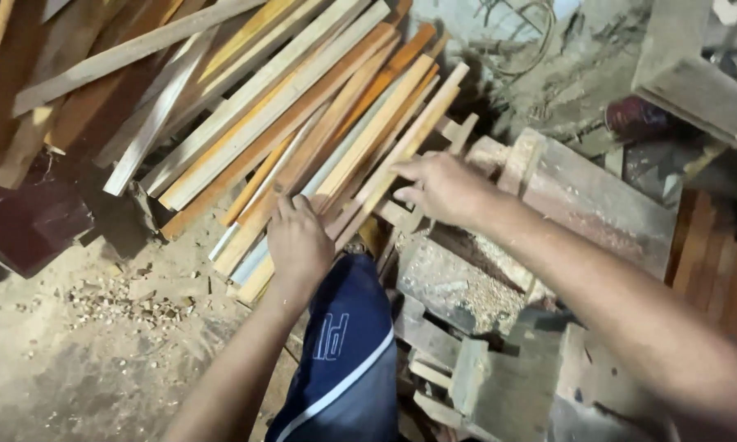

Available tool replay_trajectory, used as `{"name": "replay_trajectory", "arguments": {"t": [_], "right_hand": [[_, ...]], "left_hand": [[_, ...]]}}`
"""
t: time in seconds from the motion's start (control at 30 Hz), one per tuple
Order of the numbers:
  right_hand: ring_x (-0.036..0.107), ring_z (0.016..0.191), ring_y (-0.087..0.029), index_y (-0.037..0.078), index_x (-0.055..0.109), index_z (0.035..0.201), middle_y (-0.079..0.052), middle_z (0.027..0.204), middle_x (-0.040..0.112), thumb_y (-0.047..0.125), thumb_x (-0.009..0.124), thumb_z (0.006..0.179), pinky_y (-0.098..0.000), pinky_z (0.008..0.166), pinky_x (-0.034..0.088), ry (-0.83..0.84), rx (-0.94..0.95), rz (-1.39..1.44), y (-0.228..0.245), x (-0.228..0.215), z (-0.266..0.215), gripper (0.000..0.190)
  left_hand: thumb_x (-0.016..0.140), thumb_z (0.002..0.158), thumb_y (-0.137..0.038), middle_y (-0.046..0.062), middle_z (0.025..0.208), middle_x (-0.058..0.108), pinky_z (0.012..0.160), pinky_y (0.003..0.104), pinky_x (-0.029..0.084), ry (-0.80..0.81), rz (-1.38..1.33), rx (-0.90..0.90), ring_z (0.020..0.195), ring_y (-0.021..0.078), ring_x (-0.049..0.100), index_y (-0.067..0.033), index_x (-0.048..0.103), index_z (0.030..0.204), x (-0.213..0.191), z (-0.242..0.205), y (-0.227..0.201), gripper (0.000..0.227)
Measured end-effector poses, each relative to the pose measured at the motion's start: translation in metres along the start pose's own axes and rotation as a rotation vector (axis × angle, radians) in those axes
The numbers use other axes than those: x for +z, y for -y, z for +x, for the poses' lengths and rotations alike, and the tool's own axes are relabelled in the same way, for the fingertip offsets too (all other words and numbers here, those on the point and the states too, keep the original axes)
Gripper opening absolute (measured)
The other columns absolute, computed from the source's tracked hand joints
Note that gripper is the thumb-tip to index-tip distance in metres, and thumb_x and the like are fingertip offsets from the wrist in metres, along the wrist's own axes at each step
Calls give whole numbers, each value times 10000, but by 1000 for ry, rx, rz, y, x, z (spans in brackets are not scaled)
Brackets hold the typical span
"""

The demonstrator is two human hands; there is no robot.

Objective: The person is drilling holes into thin wooden strips using a stationary drill press in a workshop.

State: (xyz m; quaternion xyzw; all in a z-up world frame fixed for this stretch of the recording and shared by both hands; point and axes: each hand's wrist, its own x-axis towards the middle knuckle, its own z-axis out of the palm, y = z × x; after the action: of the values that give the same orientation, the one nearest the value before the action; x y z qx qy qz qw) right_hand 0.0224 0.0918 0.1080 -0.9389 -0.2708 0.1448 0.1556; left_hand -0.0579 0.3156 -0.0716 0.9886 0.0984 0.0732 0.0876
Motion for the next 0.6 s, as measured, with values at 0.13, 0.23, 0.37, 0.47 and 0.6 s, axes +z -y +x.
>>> {"name": "replay_trajectory", "arguments": {"t": [0.13,0.23,0.37,0.47,0.6], "right_hand": [[607,1267,-378,194,649,1401,-173,1370,664,299,713,921,-469,1049,504,-13,-230,-134,28,-7,10,496],[530,1332,-353,172,708,1300,-144,1378,661,367,674,960,-482,1162,389,-29,-431,-181,23,6,24,393],[658,1069,-254,159,670,1350,-101,1219,737,392,602,1016,-398,953,549,-52,-530,-112,-10,17,20,412],[691,998,-267,186,691,1315,-80,1192,753,374,655,986,-404,884,588,-160,-488,-86,-42,6,-3,381],[727,968,-303,205,729,1253,-68,1124,776,286,756,912,-419,866,603,-308,-375,-22,-81,-16,-52,352]], "left_hand": [[698,903,-282,110,1036,554,775,430,566,-51,-95,29,909,367,681,-17,552,1124,-68,-15,-5,375],[629,926,-297,115,1043,520,709,440,555,-124,-169,188,798,393,688,-26,541,1159,-55,-14,4,368],[693,931,-365,72,995,546,833,389,463,-296,-252,399,921,311,651,-84,611,1145,-85,-4,-9,363],[798,861,-354,53,920,550,890,411,437,-409,-351,467,896,294,624,-134,672,1089,-102,12,-11,340],[815,883,-232,121,1009,569,865,472,450,-451,-475,532,937,374,606,-108,686,1163,-129,23,-24,333]]}}
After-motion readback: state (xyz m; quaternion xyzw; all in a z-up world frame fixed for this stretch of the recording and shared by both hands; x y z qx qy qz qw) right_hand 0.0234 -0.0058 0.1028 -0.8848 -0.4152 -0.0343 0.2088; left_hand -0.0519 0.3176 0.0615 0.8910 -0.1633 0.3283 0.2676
